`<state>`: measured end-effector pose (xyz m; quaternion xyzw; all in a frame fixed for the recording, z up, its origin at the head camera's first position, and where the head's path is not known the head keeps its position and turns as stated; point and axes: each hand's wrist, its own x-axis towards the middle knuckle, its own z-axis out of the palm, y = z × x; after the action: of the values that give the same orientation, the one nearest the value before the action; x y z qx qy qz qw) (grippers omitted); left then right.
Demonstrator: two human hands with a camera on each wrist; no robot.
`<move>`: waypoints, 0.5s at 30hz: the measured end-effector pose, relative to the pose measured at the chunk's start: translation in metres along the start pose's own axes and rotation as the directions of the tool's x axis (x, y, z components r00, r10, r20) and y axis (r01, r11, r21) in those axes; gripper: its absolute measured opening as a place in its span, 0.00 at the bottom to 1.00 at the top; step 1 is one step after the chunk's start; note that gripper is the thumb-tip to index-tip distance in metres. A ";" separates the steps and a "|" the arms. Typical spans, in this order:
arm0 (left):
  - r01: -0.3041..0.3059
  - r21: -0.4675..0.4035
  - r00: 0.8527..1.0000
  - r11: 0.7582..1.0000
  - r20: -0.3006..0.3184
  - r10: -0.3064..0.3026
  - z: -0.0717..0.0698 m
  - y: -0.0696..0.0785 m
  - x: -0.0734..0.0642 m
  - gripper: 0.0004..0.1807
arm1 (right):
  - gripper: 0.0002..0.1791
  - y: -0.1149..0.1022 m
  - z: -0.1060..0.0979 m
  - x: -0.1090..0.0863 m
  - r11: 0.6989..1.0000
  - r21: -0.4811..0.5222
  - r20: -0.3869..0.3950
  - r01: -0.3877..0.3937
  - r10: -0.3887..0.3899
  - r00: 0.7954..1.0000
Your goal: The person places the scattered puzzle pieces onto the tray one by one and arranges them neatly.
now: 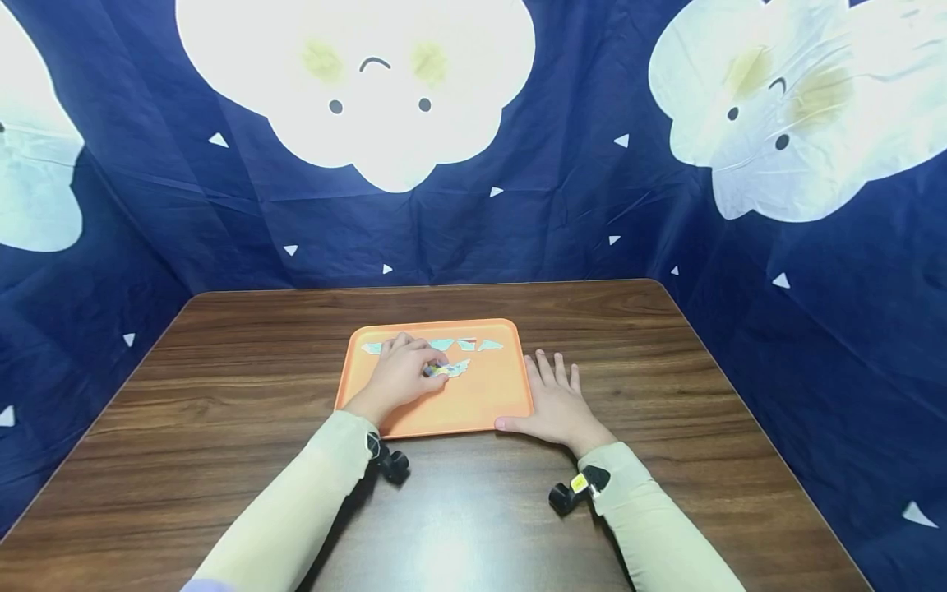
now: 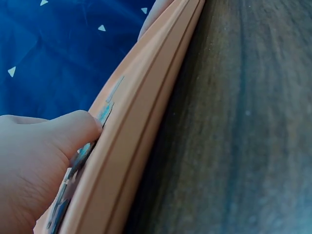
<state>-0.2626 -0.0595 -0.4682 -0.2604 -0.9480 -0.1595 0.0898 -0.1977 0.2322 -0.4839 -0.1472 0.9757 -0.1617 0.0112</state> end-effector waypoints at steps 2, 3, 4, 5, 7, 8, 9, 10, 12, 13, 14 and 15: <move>0.004 -0.005 1.000 1.000 0.005 -0.004 0.001 -0.001 0.000 0.12 | 0.70 0.000 0.000 0.001 1.000 0.000 0.001 0.000 0.000 1.000; 0.006 -0.008 1.000 1.000 0.006 -0.006 0.001 -0.001 0.000 0.12 | 0.70 0.000 0.000 0.001 1.000 -0.001 0.001 0.000 0.000 1.000; 0.008 -0.012 1.000 1.000 0.007 -0.008 0.001 -0.001 -0.001 0.12 | 0.70 0.000 0.001 0.002 1.000 -0.003 0.002 0.001 -0.001 1.000; 0.010 -0.014 1.000 1.000 0.008 -0.010 0.001 -0.001 -0.001 0.12 | 0.70 0.000 0.001 0.002 1.000 -0.003 0.002 0.003 -0.003 1.000; 0.014 -0.016 1.000 1.000 0.011 -0.014 0.001 -0.001 -0.002 0.13 | 0.70 0.001 0.002 0.002 1.000 -0.005 0.002 0.002 -0.002 1.000; 0.017 -0.015 1.000 1.000 0.012 -0.016 0.001 -0.001 -0.002 0.15 | 0.70 0.001 0.003 0.002 1.000 -0.003 0.002 0.002 -0.002 1.000; 0.020 -0.015 1.000 1.000 0.014 -0.019 0.000 0.000 -0.003 0.16 | 0.71 0.001 0.003 0.002 1.000 -0.001 0.003 0.002 -0.002 1.000; 0.022 -0.018 1.000 1.000 0.014 -0.022 0.000 0.000 -0.004 0.18 | 0.71 0.001 0.003 0.001 1.000 0.002 0.005 -0.001 0.001 1.000; 0.027 -0.025 1.000 0.999 0.011 -0.026 -0.001 -0.001 -0.005 0.22 | 0.71 0.001 0.003 0.000 1.000 0.008 0.012 -0.006 0.006 1.000; 0.030 -0.031 1.000 0.999 0.010 -0.029 -0.003 -0.001 -0.006 0.24 | 0.71 0.000 0.002 0.000 1.000 0.018 0.013 -0.006 0.006 1.000; 0.030 -0.035 1.000 0.999 0.002 -0.030 -0.005 -0.002 -0.007 0.26 | 0.70 0.000 0.000 0.000 1.000 0.028 0.012 -0.006 0.006 1.000; 0.026 -0.038 1.000 0.999 -0.007 -0.027 -0.009 -0.004 -0.009 0.26 | 0.68 0.001 -0.002 0.000 0.999 0.035 0.009 -0.005 0.004 1.000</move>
<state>-0.2566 -0.0701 -0.4634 -0.2488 -0.9479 -0.1794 0.0861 -0.1980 0.2337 -0.4819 -0.1456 0.9730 -0.1783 0.0188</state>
